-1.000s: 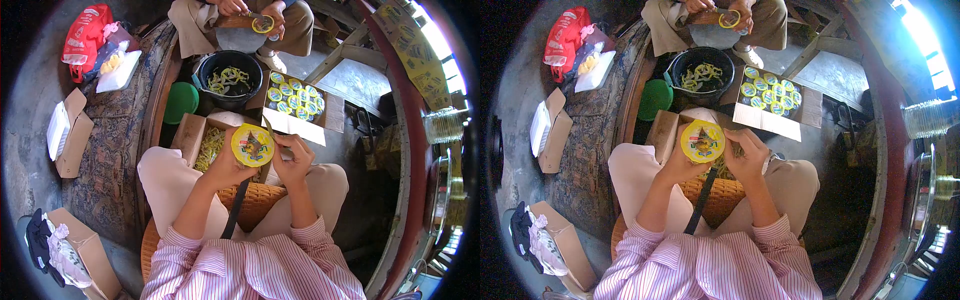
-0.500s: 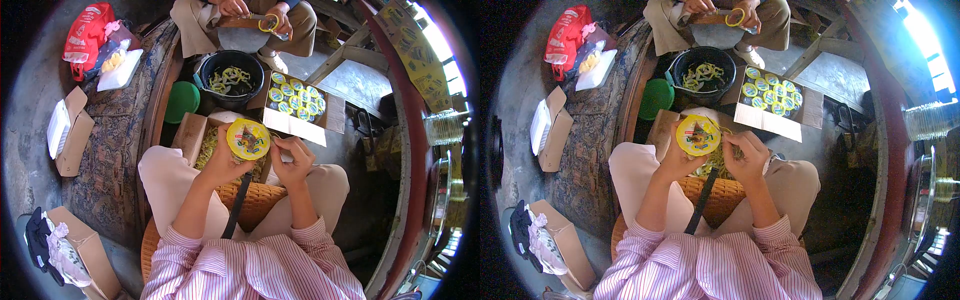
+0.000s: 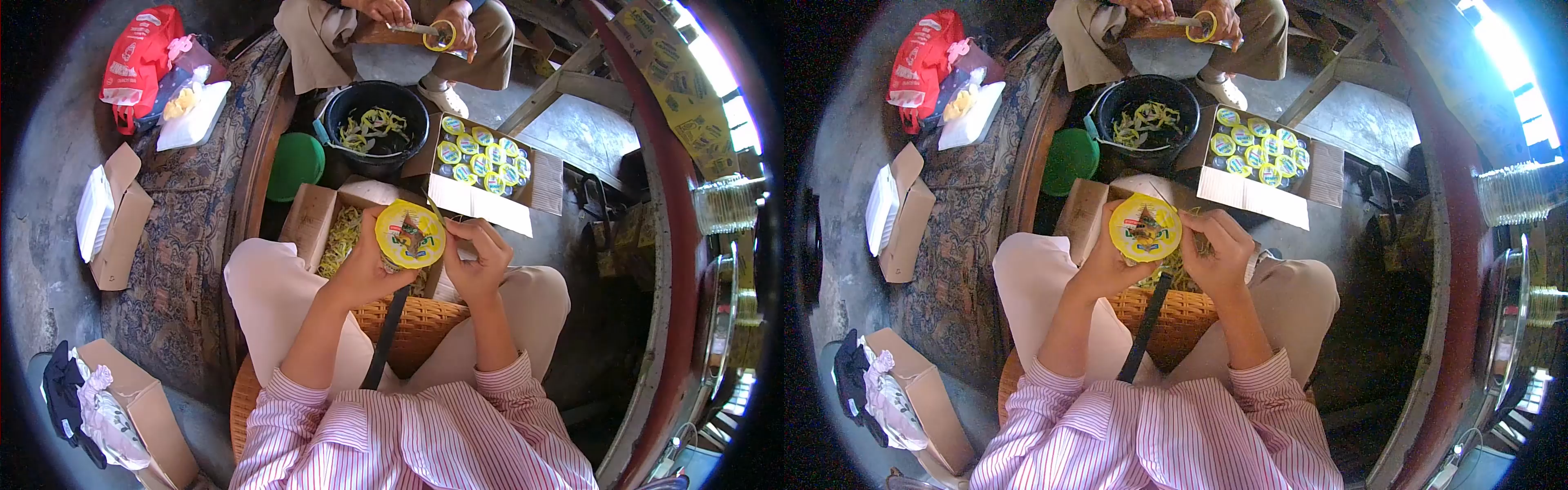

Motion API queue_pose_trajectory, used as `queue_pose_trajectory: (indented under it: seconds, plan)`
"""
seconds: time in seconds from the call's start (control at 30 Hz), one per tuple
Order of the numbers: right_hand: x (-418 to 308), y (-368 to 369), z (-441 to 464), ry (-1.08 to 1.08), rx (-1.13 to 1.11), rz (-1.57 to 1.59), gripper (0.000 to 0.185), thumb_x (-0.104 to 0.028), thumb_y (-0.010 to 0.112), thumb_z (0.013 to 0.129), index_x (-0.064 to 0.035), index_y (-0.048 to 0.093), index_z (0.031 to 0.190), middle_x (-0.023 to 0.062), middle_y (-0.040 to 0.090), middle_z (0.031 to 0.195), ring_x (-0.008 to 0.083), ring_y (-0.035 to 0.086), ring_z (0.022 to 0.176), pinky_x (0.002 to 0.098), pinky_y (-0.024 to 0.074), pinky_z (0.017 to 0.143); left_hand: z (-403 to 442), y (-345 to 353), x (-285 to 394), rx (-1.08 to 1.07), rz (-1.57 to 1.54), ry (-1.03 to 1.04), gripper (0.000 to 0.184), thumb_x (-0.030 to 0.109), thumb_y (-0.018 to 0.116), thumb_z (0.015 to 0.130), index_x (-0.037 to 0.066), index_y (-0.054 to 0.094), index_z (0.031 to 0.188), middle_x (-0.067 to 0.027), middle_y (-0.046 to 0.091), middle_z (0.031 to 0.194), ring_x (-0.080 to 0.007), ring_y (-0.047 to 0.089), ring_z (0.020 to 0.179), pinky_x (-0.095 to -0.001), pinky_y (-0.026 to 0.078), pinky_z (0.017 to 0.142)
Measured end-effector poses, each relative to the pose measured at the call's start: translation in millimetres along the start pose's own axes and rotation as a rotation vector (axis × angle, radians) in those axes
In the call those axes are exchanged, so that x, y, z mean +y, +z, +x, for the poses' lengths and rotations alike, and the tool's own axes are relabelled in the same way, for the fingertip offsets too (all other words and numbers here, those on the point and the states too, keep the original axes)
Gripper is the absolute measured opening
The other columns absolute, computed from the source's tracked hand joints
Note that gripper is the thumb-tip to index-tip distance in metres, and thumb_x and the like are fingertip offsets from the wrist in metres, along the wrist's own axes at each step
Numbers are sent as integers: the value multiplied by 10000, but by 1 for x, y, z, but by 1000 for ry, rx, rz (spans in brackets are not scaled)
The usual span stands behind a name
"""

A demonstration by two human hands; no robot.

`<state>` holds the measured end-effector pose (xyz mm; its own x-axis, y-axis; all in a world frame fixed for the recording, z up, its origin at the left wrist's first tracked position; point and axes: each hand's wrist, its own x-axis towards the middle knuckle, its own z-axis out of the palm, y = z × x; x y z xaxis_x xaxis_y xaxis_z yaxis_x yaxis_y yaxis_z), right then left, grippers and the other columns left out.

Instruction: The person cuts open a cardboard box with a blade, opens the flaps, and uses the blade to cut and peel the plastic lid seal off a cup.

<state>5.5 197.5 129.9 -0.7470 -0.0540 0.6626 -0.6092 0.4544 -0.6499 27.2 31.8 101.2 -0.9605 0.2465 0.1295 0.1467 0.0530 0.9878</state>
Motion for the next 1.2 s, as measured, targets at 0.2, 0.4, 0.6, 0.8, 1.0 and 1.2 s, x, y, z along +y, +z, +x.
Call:
queue_pose_trajectory:
  seconds: [0.2, 0.4, 0.6, 0.8, 1.0, 1.2]
  plan:
    - [2, 1, -1, -7, 10, 24, 163, 93, 630, 641, 19, 617, 785, 113, 603, 679, 171, 593, 596, 234, 457, 549, 0, 1, -4, 21, -21, 42, 721, 65, 699, 670, 18, 160, 1146, -145, 385, 1122, -170, 434, 1073, -289, 399, 881]
    - [2, 1, -4, 27, 49, -9, 161, 79, 636, 653, 21, 619, 802, 111, 603, 686, 156, 593, 606, 226, 456, 553, 2, 1, -6, 31, 112, 68, 728, 79, 678, 693, -3, 165, 1203, -137, 393, 1123, -192, 434, 1086, -308, 358, 918]
    - [-1, 6, -4, -44, 105, -42, 164, 93, 644, 643, 5, 604, 776, 114, 574, 649, 202, 557, 541, 263, 432, 484, 3, 10, -7, 116, 103, 142, 695, 83, 664, 708, -33, 229, 1238, -155, 382, 1177, -244, 433, 1104, -331, 333, 942]
    - [-1, 12, -10, -31, 125, -49, 166, 89, 642, 638, 1, 602, 773, 115, 579, 668, 217, 568, 564, 264, 443, 499, 3, 16, -19, 197, 122, 155, 688, 56, 625, 737, -37, 182, 1256, -176, 365, 1203, -256, 439, 1102, -337, 332, 945]
    - [0, 14, -13, -25, 130, -67, 169, 90, 642, 633, 6, 604, 775, 123, 592, 689, 221, 576, 579, 269, 454, 524, 4, 12, -18, 179, 175, 150, 697, 70, 639, 728, -50, 191, 1249, -180, 372, 1191, -271, 435, 1108, -343, 336, 942]
    - [0, 11, -10, 12, 122, -26, 172, 97, 639, 634, 10, 603, 776, 129, 599, 697, 220, 577, 578, 267, 453, 523, 1, 16, -23, 155, 161, 147, 725, 109, 664, 708, -43, 218, 1259, -191, 333, 1206, -304, 415, 1126, -361, 332, 949]
